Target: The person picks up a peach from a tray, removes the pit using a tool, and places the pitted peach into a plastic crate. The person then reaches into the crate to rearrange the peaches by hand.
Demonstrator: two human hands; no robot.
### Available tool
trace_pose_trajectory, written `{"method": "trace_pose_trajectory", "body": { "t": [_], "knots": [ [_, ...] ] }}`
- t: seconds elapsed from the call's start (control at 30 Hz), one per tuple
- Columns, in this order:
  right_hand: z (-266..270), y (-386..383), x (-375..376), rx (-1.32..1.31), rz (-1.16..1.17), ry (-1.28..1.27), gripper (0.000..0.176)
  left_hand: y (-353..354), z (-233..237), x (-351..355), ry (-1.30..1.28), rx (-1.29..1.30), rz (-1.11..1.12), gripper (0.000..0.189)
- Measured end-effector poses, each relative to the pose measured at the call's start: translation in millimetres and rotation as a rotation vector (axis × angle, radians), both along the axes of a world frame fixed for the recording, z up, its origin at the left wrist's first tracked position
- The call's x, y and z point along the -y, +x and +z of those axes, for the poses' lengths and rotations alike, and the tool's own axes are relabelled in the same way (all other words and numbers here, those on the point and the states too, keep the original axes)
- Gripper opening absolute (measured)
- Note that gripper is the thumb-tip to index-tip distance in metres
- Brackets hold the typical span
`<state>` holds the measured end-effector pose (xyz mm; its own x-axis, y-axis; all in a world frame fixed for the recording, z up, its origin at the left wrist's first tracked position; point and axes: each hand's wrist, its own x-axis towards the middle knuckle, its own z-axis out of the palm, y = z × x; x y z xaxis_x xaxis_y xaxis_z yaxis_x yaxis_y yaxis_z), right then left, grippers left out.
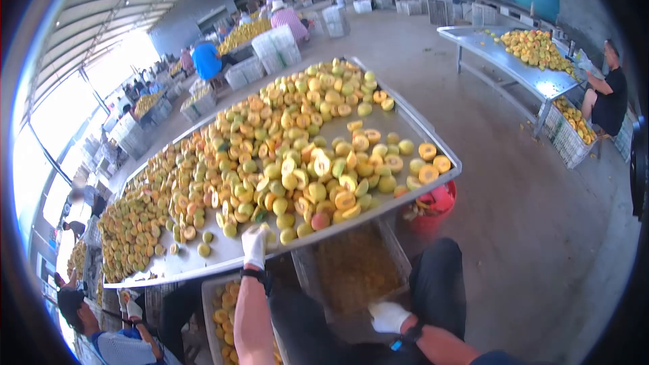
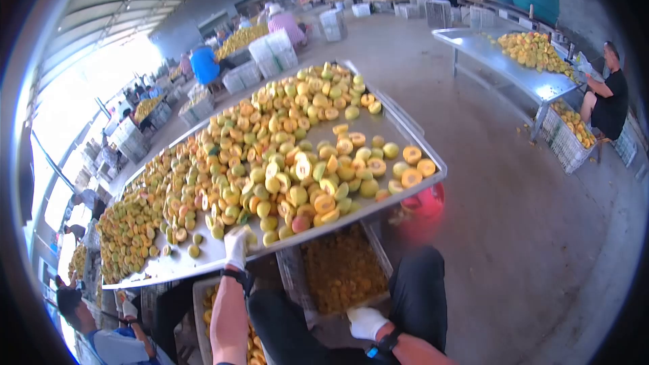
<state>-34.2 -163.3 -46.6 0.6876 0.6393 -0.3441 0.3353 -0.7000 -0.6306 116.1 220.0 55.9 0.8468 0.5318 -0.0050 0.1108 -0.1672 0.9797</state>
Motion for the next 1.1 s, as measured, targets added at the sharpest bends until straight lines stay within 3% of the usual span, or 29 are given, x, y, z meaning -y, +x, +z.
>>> {"method": "trace_pose_trajectory", "body": {
  "t": [0.03,0.07,0.1,0.17,0.27,0.37,0.5,0.67,0.73,1.03,1.1],
  "knots": [
    [16.1,-0.5,3.1,0.065,0.004,0.025,0.025,-6.5,14.2,8.0,-0.186,0.068,-0.02,0.009],
    [-1.4,-2.7,3.3,0.093,-0.028,0.088,0.022,-16.6,32.9,11.9,-0.309,-0.083,-0.027,0.014],
    [-8.8,-3.2,5.4,0.171,-0.03,0.199,0.019,-20.8,21.7,-1.6,-0.535,-0.001,-0.185,0.026],
    [12.2,-1.0,4.1,0.116,-0.132,0.329,0.017,-56.6,80.0,49.6,-0.659,0.019,-0.058,0.035],
    [50.3,2.9,0.3,-0.018,-0.217,0.425,0.021,-109.7,101.3,85.7,-0.885,0.112,-0.253,0.052],
    [99.1,0.1,-6.4,-0.068,-0.317,0.516,0.022,-150.2,80.4,129.9,-1.038,0.208,-0.38,0.059],
    [131.9,-8.4,-7.5,0.049,-0.295,0.611,0.018,-177.8,21.1,169.7,-1.282,0.196,-0.186,0.051],
    [111.9,-21.0,-16.9,0.13,-0.23,0.497,0.018,-189.3,-8.6,199.0,-1.1,0.158,-0.02,0.051],
    [111.3,-24.9,-22.1,0.139,-0.2,0.401,0.018,-193.0,-15.1,195.1,-1.354,0.18,-0.149,0.057],
    [100.3,-33.3,-43.7,0.194,-0.232,0.277,0.017,-192.9,-19.2,193.5,-1.423,0.309,-0.248,0.058],
    [98.1,-34.5,-46.5,0.201,-0.236,0.274,0.017,-193.8,-15.7,197.2,-1.411,0.295,-0.184,0.054]
  ]
}}
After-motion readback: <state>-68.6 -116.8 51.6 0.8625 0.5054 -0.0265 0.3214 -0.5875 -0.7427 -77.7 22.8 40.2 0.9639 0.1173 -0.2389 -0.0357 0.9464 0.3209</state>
